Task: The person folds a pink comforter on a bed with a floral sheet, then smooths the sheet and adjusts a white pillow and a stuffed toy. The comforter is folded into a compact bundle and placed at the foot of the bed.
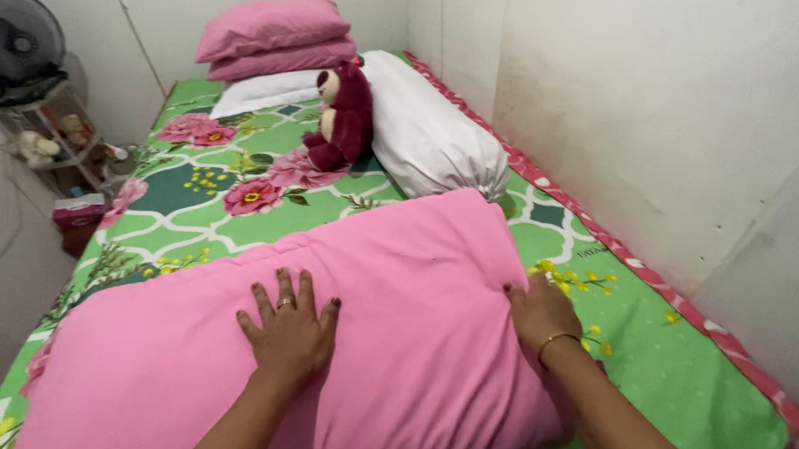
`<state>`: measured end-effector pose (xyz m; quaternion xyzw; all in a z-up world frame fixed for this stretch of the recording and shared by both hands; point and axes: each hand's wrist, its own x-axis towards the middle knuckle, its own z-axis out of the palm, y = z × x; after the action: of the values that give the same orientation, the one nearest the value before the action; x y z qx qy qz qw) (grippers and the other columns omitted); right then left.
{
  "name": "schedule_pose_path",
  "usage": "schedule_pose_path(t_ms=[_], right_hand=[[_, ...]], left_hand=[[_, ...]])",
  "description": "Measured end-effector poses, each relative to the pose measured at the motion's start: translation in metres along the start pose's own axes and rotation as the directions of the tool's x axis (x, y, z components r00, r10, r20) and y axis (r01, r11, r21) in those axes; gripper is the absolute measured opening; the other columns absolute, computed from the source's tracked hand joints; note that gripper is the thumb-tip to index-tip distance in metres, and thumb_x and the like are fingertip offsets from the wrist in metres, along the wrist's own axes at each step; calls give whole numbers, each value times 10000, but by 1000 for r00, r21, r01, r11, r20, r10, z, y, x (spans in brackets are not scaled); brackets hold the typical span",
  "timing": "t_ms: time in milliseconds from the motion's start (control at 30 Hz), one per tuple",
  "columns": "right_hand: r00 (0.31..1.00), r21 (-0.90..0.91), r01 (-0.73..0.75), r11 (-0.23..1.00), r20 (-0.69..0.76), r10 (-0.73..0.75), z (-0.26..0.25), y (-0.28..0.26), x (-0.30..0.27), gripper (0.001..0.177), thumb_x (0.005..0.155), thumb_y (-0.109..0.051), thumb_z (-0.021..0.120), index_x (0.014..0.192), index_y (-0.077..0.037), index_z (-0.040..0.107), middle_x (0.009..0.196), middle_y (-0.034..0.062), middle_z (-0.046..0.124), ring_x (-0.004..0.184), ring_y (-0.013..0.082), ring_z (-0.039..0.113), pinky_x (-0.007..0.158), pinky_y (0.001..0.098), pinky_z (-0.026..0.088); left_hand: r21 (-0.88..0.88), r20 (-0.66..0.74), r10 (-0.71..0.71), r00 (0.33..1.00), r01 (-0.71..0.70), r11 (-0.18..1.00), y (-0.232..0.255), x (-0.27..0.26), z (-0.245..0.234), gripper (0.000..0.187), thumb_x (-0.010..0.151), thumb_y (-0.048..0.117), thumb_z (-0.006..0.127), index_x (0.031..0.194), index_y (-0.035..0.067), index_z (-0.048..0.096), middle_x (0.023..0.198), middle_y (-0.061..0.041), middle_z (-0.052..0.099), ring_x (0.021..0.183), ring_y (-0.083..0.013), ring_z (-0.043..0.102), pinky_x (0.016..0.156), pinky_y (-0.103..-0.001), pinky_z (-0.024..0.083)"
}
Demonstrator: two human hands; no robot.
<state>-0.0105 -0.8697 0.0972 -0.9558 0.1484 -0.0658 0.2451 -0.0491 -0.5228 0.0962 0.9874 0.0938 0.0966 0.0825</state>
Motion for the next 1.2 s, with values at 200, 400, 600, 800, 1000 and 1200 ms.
schedule_pose_path(t_ms=[200,400,600,800,1000,1200], right_hand=[[984,154,0,988,-174,27,-10,-2,17,491,1063,-491,482,1185,-34,615,1116,300,721,1082,492,667,945,565,507],[997,76,19,997,78,-25,1,6,41,608,935,-502,599,1246,19,604,1238,319,670,1168,458,653,1007,488,512],[993,399,-42,916,119,-7,4,-36,88,879,853,-553,690,1530,-83,386,1368,231,603,1264,356,608,1058,398,469],[943,469,332,818,-127,-309,4,-70,119,531,870,-292,716,1357,-117,591,1322,153,648,1204,298,634,1005,366,483],[951,202,284,937,-187,-248,-1,-53,165,302,983,-295,578,1168,-137,757,1207,155,740,1120,342,690,977,410,526],[974,197,62,978,204,-102,-15,-23,134,632,1016,-597,385,1346,-116,629,1300,213,672,1201,388,647,1029,449,484]], left_hand=[[-15,-4,61,998,-61,998,16,3,4,751,977,624,327,1597,207,251,1689,-118,143,1525,-474,58,1131,-738,70],[23,-23,86,996,-85,996,16,4,6,747,974,612,337,1590,200,247,1677,-123,144,1510,-491,48,1118,-733,63],[-6,-39,114,993,-114,993,26,11,10,742,979,596,355,1589,184,264,1678,-127,162,1506,-512,49,1118,-737,58],[-63,-75,132,988,-137,989,41,21,9,743,980,592,363,1586,172,275,1669,-133,184,1505,-499,65,1123,-734,44],[-79,-50,127,991,-130,988,45,31,13,724,988,596,352,1594,206,277,1682,-101,171,1521,-479,62,1141,-733,32],[-19,19,146,989,-146,989,40,31,29,732,984,608,352,1592,210,268,1682,-89,163,1520,-481,41,1119,-751,24]])
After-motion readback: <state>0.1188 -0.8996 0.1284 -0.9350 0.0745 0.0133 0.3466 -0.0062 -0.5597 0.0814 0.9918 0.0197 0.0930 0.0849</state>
